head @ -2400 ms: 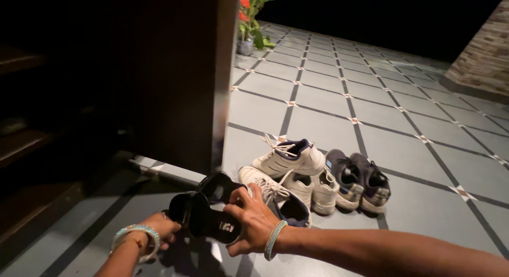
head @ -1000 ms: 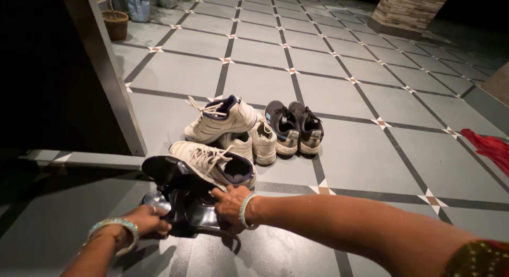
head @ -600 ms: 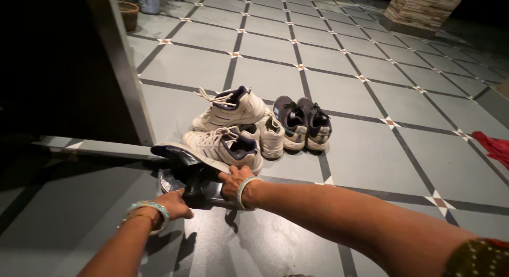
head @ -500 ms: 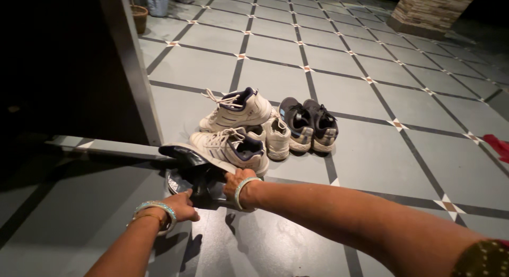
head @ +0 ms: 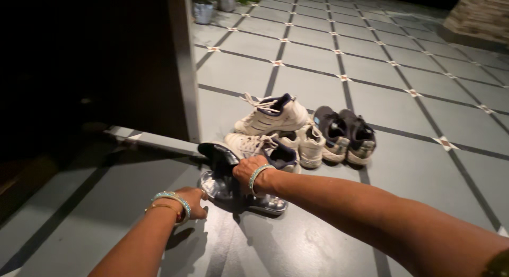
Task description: The person opens a shoe cabinet and removes multiple pairs of shoes, including sneakers, sandals, and formal shoes, placing them on the floor. The person then wipes the empty shelves with a cloth.
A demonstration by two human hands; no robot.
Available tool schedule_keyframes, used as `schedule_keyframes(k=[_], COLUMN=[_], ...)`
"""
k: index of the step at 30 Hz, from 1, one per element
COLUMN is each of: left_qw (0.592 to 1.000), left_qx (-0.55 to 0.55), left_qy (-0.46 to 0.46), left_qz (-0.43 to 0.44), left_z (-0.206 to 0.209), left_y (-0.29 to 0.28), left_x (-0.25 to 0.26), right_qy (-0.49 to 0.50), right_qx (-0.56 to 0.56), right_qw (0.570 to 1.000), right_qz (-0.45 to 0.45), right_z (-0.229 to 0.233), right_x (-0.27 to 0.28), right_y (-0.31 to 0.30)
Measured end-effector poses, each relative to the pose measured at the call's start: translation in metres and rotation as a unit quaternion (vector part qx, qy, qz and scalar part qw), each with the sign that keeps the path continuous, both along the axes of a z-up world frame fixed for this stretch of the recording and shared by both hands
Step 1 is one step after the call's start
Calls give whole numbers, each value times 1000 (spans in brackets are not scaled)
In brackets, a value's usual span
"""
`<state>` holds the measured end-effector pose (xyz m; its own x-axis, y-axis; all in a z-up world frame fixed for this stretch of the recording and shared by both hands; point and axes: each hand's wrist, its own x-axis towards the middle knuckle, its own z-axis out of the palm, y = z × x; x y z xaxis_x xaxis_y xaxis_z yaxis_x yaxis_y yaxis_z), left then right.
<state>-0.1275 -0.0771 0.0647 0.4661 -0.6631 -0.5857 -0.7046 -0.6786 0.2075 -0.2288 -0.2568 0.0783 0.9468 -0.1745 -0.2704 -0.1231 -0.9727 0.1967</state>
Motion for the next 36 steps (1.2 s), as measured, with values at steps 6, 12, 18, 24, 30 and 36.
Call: schedule_keyframes(k=[6, 12, 18, 24, 30, 36], left_qw=[997, 992, 983, 950, 901, 829], left_qx=[23, 56, 11, -131, -198, -231], left_qy=[-39, -45, -73, -171, -241, -342], left_qz=[61, 105, 169, 226, 301, 377], left_z=[5, 14, 38, 78, 135, 168], left_y=[51, 93, 114, 144, 183, 220], left_x=[35, 38, 55, 108, 135, 143], right_qy=[20, 4, -37, -99, -185, -288], right_qx=[2, 21, 37, 66, 124, 221], right_qw=[999, 998, 994, 987, 964, 908], right_qz=[28, 58, 93, 112, 148, 211], right_z=[11, 25, 58, 94, 129, 163], right_x=[27, 55, 89, 122, 152, 173], right_y=[39, 76, 125, 161, 187, 224])
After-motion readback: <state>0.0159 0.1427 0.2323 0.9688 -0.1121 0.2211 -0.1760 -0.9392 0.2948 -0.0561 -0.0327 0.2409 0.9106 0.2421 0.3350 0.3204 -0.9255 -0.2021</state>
